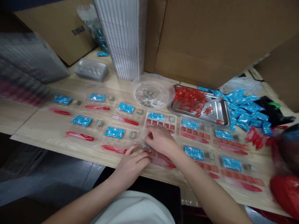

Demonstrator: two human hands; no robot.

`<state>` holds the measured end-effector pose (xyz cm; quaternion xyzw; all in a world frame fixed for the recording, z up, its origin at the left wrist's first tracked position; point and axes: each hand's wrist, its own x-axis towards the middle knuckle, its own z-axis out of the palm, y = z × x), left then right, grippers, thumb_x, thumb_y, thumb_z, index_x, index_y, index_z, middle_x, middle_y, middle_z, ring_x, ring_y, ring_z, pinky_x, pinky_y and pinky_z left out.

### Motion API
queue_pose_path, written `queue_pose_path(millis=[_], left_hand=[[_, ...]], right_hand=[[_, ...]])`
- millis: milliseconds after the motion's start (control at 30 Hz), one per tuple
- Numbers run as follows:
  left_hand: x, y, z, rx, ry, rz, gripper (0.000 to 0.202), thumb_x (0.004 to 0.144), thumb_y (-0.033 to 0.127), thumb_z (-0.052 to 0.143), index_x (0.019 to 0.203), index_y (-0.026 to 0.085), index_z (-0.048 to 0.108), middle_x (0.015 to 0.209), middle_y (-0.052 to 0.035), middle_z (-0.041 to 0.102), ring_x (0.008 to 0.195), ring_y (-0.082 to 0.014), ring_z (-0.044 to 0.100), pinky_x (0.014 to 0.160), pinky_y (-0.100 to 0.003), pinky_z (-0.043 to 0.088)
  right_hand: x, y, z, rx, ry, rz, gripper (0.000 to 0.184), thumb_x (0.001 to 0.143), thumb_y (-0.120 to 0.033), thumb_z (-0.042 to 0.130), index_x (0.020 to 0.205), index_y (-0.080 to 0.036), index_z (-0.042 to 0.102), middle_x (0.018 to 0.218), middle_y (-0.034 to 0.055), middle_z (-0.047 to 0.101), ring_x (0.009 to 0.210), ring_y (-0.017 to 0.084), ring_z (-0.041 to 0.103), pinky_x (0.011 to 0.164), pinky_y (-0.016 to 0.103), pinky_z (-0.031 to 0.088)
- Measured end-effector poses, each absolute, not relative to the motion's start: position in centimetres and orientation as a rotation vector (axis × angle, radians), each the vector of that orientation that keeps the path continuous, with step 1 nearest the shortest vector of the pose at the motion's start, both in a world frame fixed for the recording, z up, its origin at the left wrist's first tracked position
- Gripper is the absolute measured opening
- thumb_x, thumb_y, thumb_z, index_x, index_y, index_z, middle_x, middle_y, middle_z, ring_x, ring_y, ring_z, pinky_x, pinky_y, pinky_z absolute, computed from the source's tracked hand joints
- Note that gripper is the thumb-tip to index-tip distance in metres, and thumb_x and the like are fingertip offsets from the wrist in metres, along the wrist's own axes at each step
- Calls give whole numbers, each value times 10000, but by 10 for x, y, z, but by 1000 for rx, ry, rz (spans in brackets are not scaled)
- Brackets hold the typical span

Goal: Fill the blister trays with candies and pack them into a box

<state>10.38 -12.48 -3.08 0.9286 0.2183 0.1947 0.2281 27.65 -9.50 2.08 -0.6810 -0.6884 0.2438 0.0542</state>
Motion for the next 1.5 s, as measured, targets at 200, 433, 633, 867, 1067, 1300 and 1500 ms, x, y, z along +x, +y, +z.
queue_pose_path(millis=[200,433,633,867,1067,1300,1500], left_hand=[[104,-126,-33,2527,604,563,139,917,170,475,1002,212,576,1108,18,657,1198,-109,477,1095,-359,218],[105,-126,-31,2525,606,557,120,919,165,464,948,198,576,1046,7,670,1162,-125,506,1083,-358,224],[105,-125,-33,2551,606,563,101,910,154,477,933,189,569,1048,7,665,1152,-119,509,1079,-354,238],[105,-125,-33,2539,613,590,126,919,152,457,952,187,574,1066,-2,666,1176,-127,500,1091,-354,233],[105,-125,-32,2530,611,574,130,921,147,448,947,183,571,1071,-9,662,1172,-126,506,1089,-353,237],[106,-126,-34,2496,631,557,117,899,141,488,948,201,576,1036,12,671,1132,-119,529,1081,-358,252],[107,-126,-35,2430,619,577,146,896,133,497,979,223,577,1042,22,674,1154,-118,522,1074,-358,250]], right_hand=[[284,-68,22,-2177,-2074,1049,123,665,-132,565,764,-198,599,676,-24,612,598,119,510,514,220,294],[298,-81,30,-2011,-2120,846,150,861,-200,468,902,-204,612,848,11,651,777,142,578,676,240,408],[291,-110,31,-1837,-2409,684,104,826,-182,583,923,-188,619,967,77,634,930,210,575,813,329,441],[288,-124,26,-1894,-2453,489,79,883,-158,495,924,-173,561,859,75,635,787,199,603,684,302,464],[289,-125,19,-1910,-2395,505,136,864,-140,519,998,-164,533,901,91,644,825,207,621,712,307,476],[297,-127,20,-1948,-2144,638,126,822,-215,581,921,-176,516,837,54,644,729,182,609,650,287,465],[393,-75,11,-2236,-1654,183,90,829,-210,494,861,-184,575,842,58,654,763,193,611,707,324,468]])
